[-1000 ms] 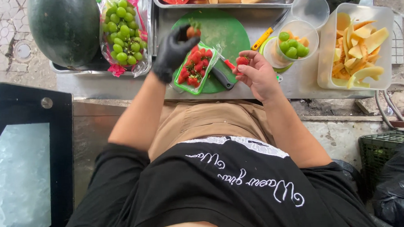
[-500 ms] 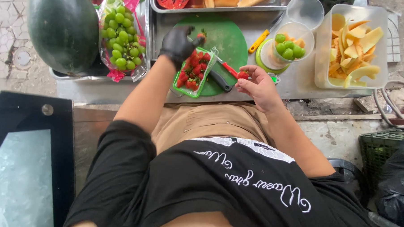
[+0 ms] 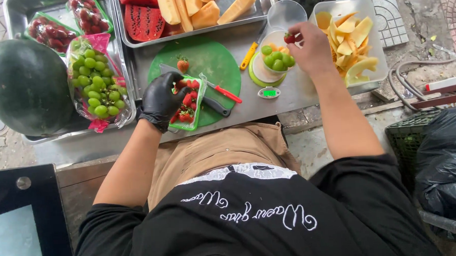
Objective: Preparing a fruit cup by cutting melon and arranging grapes and strawberries.
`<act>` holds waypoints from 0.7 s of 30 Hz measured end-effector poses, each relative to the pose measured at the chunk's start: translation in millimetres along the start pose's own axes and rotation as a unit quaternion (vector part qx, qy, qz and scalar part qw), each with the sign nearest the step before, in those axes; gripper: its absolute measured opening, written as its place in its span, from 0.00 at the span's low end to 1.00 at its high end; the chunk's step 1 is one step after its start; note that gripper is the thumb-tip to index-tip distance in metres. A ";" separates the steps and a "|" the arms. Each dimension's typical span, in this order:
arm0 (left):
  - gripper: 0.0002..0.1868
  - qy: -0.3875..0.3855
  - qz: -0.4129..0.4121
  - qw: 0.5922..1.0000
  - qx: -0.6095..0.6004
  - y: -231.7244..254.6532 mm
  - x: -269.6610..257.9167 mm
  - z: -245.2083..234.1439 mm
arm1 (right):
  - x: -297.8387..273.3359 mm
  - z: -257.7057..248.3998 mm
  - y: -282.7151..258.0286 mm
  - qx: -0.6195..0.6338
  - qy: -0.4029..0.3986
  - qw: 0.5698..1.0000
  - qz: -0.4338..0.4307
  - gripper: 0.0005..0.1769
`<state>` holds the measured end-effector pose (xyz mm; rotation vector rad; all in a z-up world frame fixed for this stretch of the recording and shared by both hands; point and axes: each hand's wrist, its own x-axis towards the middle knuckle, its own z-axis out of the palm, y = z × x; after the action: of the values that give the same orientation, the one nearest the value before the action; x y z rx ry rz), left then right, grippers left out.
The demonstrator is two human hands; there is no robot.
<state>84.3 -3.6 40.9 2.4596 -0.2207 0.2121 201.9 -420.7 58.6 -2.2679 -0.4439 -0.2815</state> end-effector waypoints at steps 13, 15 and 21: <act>0.21 -0.122 -0.182 0.821 -0.527 37.6 17.5 43.3 | 26.0 7.3 40.4 -0.268 -0.061 0.948 -0.159 0.06; 0.22 -0.128 -0.179 0.814 -0.538 43.0 16.3 46.0 | 27.1 3.5 31.6 -0.275 -0.053 0.945 -0.167 0.05; 0.28 -0.150 -0.229 0.781 -0.561 78.3 26.7 35.6 | 11.0 -16.9 -21.4 -0.149 -0.016 0.981 -0.122 0.06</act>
<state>97.2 -89.2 65.7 1.2534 0.1173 -0.4296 202.4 -417.5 87.8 -2.5118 -0.7428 -0.4622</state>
